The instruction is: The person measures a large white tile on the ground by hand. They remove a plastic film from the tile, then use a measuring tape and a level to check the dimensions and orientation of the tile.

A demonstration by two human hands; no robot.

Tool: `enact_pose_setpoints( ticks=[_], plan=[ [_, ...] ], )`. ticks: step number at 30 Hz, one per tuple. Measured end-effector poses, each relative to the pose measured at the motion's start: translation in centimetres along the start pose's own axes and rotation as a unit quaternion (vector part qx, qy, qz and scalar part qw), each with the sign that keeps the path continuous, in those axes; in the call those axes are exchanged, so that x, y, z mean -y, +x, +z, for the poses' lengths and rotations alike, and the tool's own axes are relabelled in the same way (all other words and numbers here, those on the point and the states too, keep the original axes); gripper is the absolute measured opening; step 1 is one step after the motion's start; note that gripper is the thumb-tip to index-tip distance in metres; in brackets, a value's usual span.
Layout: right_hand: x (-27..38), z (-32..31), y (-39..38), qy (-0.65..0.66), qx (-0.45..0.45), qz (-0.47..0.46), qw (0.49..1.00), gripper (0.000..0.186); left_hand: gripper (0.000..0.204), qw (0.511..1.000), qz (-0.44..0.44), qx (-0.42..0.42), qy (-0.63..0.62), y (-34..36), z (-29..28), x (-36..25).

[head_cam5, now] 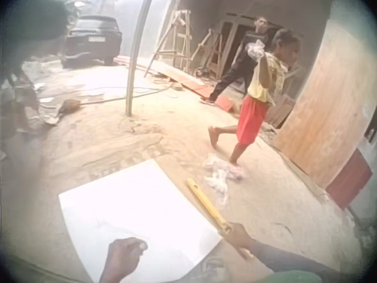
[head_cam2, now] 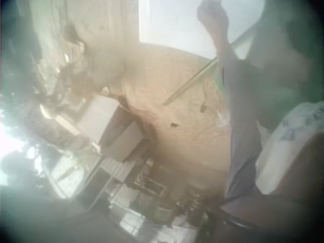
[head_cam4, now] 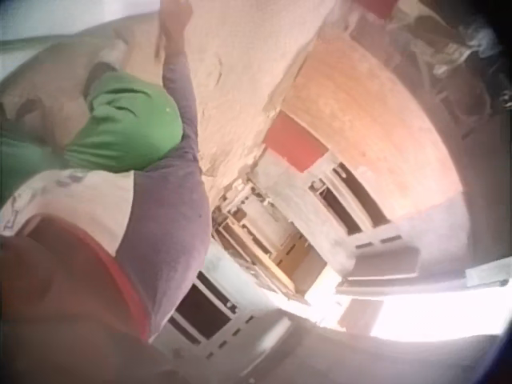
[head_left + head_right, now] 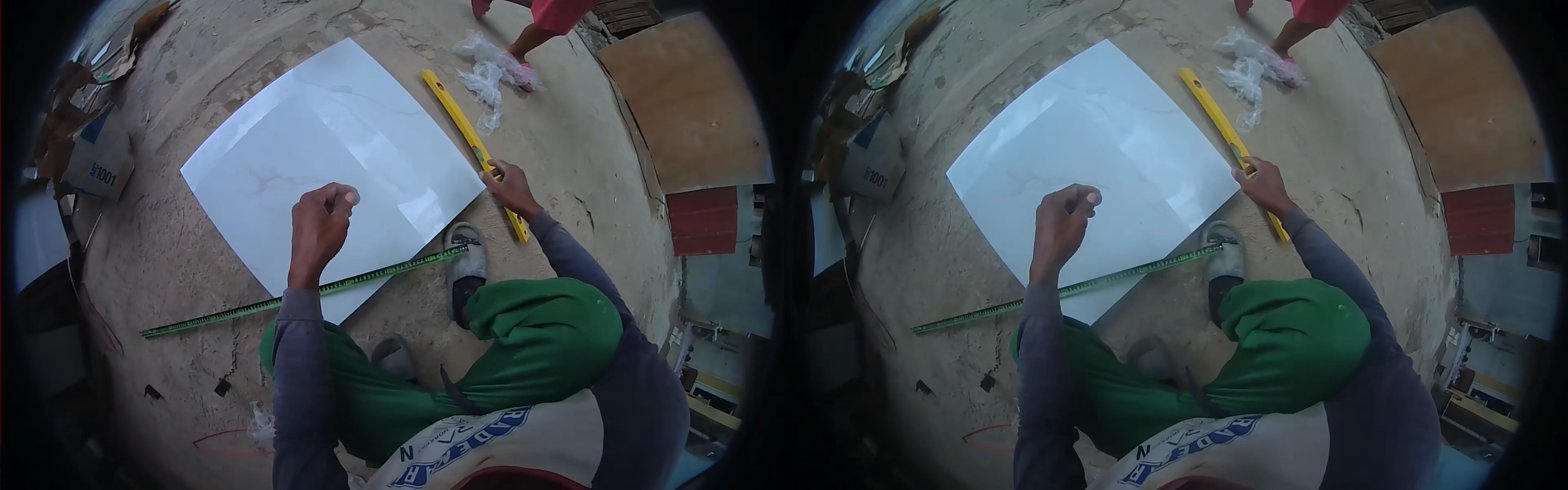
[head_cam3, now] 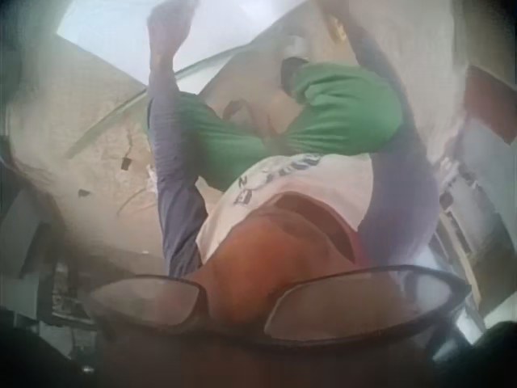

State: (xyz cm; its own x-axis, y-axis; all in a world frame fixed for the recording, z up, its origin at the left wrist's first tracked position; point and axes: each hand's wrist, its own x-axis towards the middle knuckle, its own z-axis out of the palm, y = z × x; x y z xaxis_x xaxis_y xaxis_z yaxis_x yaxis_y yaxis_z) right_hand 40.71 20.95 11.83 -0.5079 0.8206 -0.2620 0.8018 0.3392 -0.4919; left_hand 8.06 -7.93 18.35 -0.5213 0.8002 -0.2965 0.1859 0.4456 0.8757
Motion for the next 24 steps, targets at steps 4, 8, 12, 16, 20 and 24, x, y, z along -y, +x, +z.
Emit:
enact_pose_setpoints(
  ticks=[4, 8, 12, 16, 20, 24],
  plan=[
    [13.3, 3.2, -3.2, 0.23, 0.197, -0.079, 0.95, 0.056, 0.033, 0.999, 0.01, 0.012, -0.028, 0.0, 1.8, 0.4],
    [16.8, 5.4, -4.3, 0.304, 0.27, -0.097, 0.908, 0.053, 0.037, 0.997, -0.032, 0.054, -0.043, 0.0, 3.0, -0.3],
    [17.9, 6.5, -4.5, 0.342, 0.304, -0.117, 0.881, 0.042, 0.04, 0.997, -0.019, 0.068, -0.033, -0.5, 2.6, 0.1],
    [15.9, 6.4, -3.6, 0.329, 0.261, -0.115, 0.9, 0.037, 0.048, 0.996, 0.004, 0.077, 0.036, -0.8, -1.0, 0.6],
    [11.3, 5.5, -3.2, 0.22, 0.261, -0.067, 0.937, 0.034, 0.039, 0.998, -0.048, 0.027, 0.027, -1.3, -7.5, 3.0],
    [8.3, 7.9, -5.3, 0.167, 0.258, -0.105, 0.946, 0.031, 0.028, 0.982, -0.047, -0.061, 0.172, -5.1, -13.7, 14.9]
  ],
)
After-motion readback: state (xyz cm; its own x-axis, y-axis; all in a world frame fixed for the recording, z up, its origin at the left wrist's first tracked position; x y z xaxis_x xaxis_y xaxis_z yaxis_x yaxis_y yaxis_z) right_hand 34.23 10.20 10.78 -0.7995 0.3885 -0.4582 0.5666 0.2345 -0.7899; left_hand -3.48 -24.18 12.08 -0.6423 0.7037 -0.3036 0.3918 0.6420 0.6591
